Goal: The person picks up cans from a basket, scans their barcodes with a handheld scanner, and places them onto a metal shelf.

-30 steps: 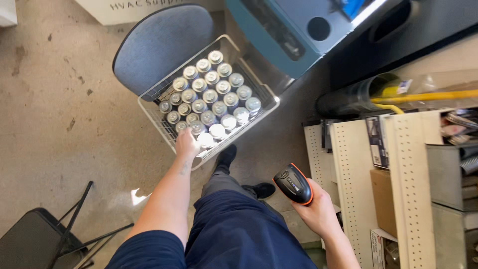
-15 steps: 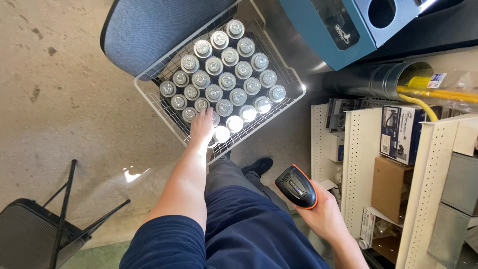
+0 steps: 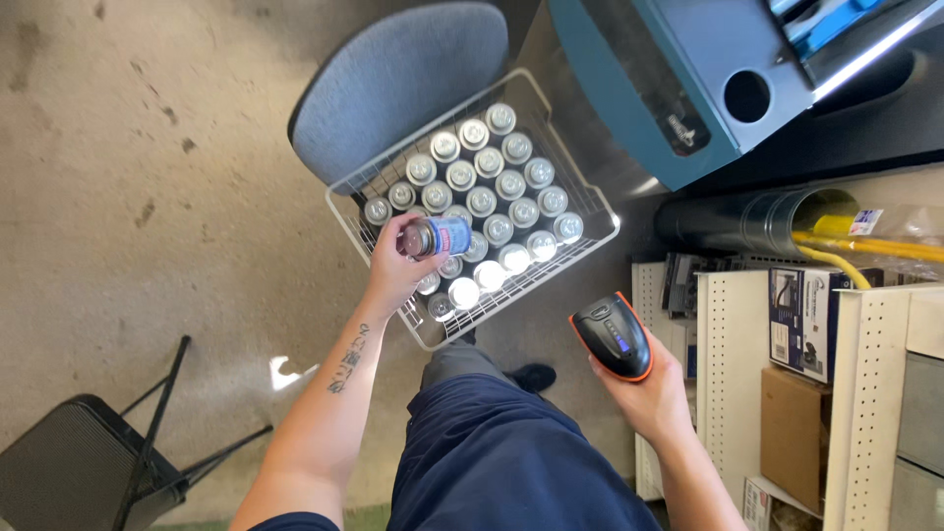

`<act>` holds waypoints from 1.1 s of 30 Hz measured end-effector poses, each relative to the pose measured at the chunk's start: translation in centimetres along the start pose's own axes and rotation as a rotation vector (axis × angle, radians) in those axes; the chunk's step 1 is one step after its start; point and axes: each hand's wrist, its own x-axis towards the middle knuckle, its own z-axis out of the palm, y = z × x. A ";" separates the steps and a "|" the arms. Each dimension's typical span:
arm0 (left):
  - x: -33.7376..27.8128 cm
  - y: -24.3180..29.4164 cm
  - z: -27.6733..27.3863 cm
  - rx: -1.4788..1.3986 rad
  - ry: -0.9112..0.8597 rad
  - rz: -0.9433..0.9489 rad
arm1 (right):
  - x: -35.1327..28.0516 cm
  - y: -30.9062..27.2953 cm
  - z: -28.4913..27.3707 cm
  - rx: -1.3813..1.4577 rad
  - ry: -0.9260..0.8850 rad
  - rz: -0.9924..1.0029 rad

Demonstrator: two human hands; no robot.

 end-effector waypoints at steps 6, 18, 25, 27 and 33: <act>-3.4 12.5 5.4 -0.757 -0.178 0.359 | -1.5 -3.3 -3.8 0.156 0.282 -0.096; -3.7 20.5 24.2 -0.880 -0.798 0.050 | -8.5 -1.0 -17.0 -0.225 0.683 -0.337; -6.2 22.1 32.5 -0.723 -0.934 0.032 | -13.7 -1.9 -21.9 -0.709 0.625 -0.196; -7.6 22.8 33.6 -0.687 -0.961 0.027 | -14.5 -1.4 -22.2 -0.748 0.638 -0.176; -11.4 24.3 35.7 -0.605 -1.033 0.054 | -16.5 0.6 -23.2 -0.802 0.654 -0.130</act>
